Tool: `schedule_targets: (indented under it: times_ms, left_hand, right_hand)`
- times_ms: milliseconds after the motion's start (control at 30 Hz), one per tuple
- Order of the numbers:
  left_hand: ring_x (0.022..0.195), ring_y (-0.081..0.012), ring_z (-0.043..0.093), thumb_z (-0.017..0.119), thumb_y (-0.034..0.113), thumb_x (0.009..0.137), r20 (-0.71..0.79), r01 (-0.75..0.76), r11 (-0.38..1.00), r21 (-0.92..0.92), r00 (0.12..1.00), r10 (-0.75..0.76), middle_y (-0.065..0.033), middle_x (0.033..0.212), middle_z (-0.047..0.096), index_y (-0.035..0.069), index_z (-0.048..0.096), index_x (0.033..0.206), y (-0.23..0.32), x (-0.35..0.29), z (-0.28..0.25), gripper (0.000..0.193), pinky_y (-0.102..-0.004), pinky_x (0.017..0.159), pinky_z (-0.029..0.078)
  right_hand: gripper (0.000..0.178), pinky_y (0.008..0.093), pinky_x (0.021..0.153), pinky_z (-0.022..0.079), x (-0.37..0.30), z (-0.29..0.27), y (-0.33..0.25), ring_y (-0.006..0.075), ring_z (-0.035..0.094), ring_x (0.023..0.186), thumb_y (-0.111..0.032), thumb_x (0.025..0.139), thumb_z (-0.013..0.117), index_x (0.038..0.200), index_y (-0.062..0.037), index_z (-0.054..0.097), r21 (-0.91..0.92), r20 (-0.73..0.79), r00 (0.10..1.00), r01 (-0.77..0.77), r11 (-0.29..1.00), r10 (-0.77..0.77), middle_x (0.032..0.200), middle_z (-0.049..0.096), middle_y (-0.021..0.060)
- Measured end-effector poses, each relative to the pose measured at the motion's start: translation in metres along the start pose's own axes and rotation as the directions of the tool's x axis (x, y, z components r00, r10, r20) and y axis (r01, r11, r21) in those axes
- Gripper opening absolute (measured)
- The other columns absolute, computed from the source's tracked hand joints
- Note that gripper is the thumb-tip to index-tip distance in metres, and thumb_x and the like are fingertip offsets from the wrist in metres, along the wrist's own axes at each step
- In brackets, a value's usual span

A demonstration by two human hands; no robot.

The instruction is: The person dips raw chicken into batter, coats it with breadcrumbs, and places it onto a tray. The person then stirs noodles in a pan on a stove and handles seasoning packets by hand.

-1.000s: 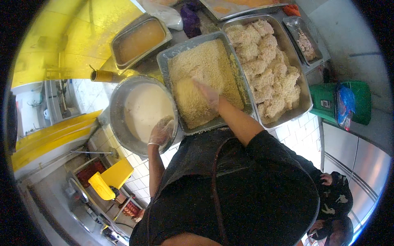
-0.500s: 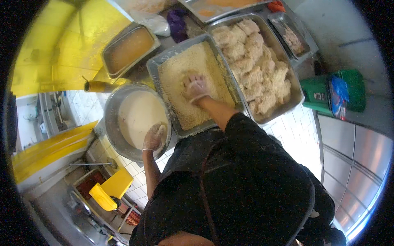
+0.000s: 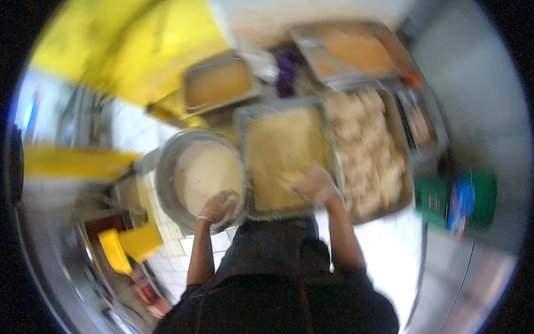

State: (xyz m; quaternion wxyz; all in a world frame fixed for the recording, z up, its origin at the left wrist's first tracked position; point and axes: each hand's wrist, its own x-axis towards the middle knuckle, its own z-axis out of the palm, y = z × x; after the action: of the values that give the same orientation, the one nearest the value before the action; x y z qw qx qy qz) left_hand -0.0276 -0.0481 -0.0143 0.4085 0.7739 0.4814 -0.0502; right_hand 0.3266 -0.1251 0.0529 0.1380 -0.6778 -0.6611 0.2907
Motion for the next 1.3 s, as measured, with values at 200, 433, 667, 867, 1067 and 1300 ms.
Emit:
schedule_targets:
  times_ms: [200, 433, 667, 867, 1067, 1300]
  left_hand:
    - [0.111, -0.0325, 0.055, 0.052, 0.041, 0.085, -0.114, 0.097, 0.957, -0.273, 0.985, -0.132, -0.0200, 0.118, 0.058, 0.004, 0.058, 0.117, 0.005, -0.005, 0.009, 0.049, -0.0383, 0.096, 0.040]
    - [0.130, -0.0348, 0.035, 0.050, 0.055, 0.085, -0.310, 0.134, 0.650, -0.748, 0.796, -0.520, -0.0233, 0.138, 0.040, 0.001, 0.030, 0.140, 0.048, 0.008, 0.031, 0.080, -0.0360, 0.108, 0.027]
    - [0.138, -0.0345, 0.018, 0.055, 0.040, 0.085, -0.546, -0.071, 0.649, -0.757, 0.615, -0.569, -0.0244, 0.147, 0.021, 0.004, 0.018, 0.145, 0.050, 0.053, 0.074, 0.079, -0.0386, 0.111, 0.021]
    - [0.135, -0.0375, 0.025, 0.050, 0.020, 0.085, -0.634, -0.028, 0.791, -0.611, 0.616, -0.468, -0.0237, 0.148, 0.019, 0.013, 0.028, 0.143, 0.052, 0.017, 0.045, 0.063, -0.0442, 0.111, 0.021]
    - [0.127, -0.0352, 0.037, 0.051, 0.017, 0.086, -0.364, -0.481, 0.043, -0.876, 0.600, -0.712, -0.0211, 0.141, 0.034, 0.014, 0.028, 0.143, 0.069, -0.004, 0.034, 0.062, -0.0428, 0.106, 0.030]
    - [0.118, -0.0207, 0.044, 0.042, 0.037, 0.097, -0.951, -0.407, 0.861, -0.306, 0.097, -0.293, -0.0089, 0.130, 0.045, 0.011, 0.037, 0.138, 0.017, 0.027, 0.110, 0.048, -0.0368, 0.097, 0.038]
  right_hand:
    - [0.077, 0.0462, 0.095, 0.042, -0.083, -0.001, 0.052, 0.0395, 0.049, 0.114, -0.041, 0.076, 0.070, 0.129, 0.0061, 0.042, 0.975, -0.152, 0.988, 0.150, 0.167, 0.001, 0.126, 0.048, 0.0230]
    - [0.073, 0.0456, 0.096, 0.041, 0.037, -0.042, 0.155, 0.0375, 0.049, 0.115, -0.039, 0.076, 0.072, 0.127, 0.0046, 0.043, 0.470, -0.249, 0.918, 0.394, 0.790, -0.309, 0.127, 0.047, 0.0228]
    - [0.075, 0.0455, 0.097, 0.040, -0.001, 0.053, -0.021, 0.0366, 0.047, 0.116, -0.039, 0.074, 0.074, 0.128, 0.0037, 0.043, -0.229, -0.326, 0.764, 0.507, 0.831, -0.557, 0.128, 0.047, 0.0221]
    - [0.076, 0.0473, 0.101, 0.032, 0.055, 0.101, -0.118, 0.0389, 0.041, 0.119, -0.032, 0.069, 0.076, 0.129, 0.0011, 0.042, 0.075, -0.241, 0.607, 0.789, 0.609, -0.757, 0.128, 0.046, 0.0216]
    - [0.071, 0.0519, 0.094, 0.039, 0.063, 0.112, -0.150, 0.0403, 0.044, 0.116, -0.028, 0.068, 0.071, 0.130, -0.0059, 0.044, -0.095, -0.190, 0.620, 0.760, 0.643, -0.761, 0.125, 0.044, 0.0218]
    - [0.071, 0.0487, 0.102, 0.030, 0.084, 0.142, -0.186, 0.0367, 0.039, 0.122, -0.032, 0.075, 0.065, 0.138, -0.0146, 0.037, -0.375, -0.154, 0.704, 0.608, 0.700, -0.694, 0.132, 0.039, 0.0187]
